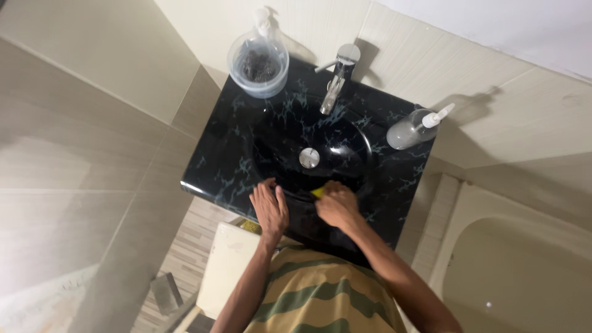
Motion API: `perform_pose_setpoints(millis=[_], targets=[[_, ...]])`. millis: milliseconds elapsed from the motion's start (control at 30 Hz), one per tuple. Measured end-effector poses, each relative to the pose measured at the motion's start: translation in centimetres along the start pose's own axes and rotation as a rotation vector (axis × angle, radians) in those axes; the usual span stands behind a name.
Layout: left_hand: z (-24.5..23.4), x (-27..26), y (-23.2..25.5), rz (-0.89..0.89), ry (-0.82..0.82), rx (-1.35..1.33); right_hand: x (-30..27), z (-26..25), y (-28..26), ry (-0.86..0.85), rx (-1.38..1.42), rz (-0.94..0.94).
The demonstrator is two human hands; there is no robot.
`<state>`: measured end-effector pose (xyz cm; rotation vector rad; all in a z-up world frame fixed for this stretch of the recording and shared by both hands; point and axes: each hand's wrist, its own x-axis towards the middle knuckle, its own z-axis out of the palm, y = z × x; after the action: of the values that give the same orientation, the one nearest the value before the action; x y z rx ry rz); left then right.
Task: The person cleans a black marble bathroom sink using a yellow sponge and liquid soap. They wipe the sink basin and countertop, apply soap, scrub, rinse the sponge under running water, and continue wiping the surfaces.
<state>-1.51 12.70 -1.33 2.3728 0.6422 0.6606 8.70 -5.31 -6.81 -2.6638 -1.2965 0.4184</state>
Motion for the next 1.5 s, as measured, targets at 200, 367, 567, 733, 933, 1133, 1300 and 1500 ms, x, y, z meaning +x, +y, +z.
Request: perform_pose_setpoints(millis=[200,367,567,733,933,1133,1300,1500], targets=[[-2.0,2.7,-2.3,0.083,-0.290,-0.008,3.7,-1.8,-1.1,-0.522,0.181,0.173],[-4.2,6.9,-6.6,-0.028,-0.488,-0.277,15.0,4.4,-5.9,-0.295,0.678,0.095],[-4.4,11.7,-10.6,-0.063,-0.705,-0.361,23.9,8.1,-1.3,0.676,0.538,0.941],[-4.3,13.9,-10.6,-0.074,-0.836,-0.391,24.5,3.9,-1.3,0.805,0.860,1.173],[-5.3,15.8,-11.8,-0.053,-0.904,-0.588,20.8,0.0,-13.6,0.303,0.824,0.555],[-5.0,16.3,-11.2,-0.136,-0.880,-0.411,6.4,-7.0,-9.3,-0.534,0.232,0.834],[-4.1,16.1,-10.5,-0.189,-0.846,-0.325,5.4,-3.3,0.1,-0.086,-0.381,0.519],[-4.5,15.2,-10.8,-0.087,-0.776,-0.348,14.5,-2.3,1.3,0.162,-0.347,0.276]])
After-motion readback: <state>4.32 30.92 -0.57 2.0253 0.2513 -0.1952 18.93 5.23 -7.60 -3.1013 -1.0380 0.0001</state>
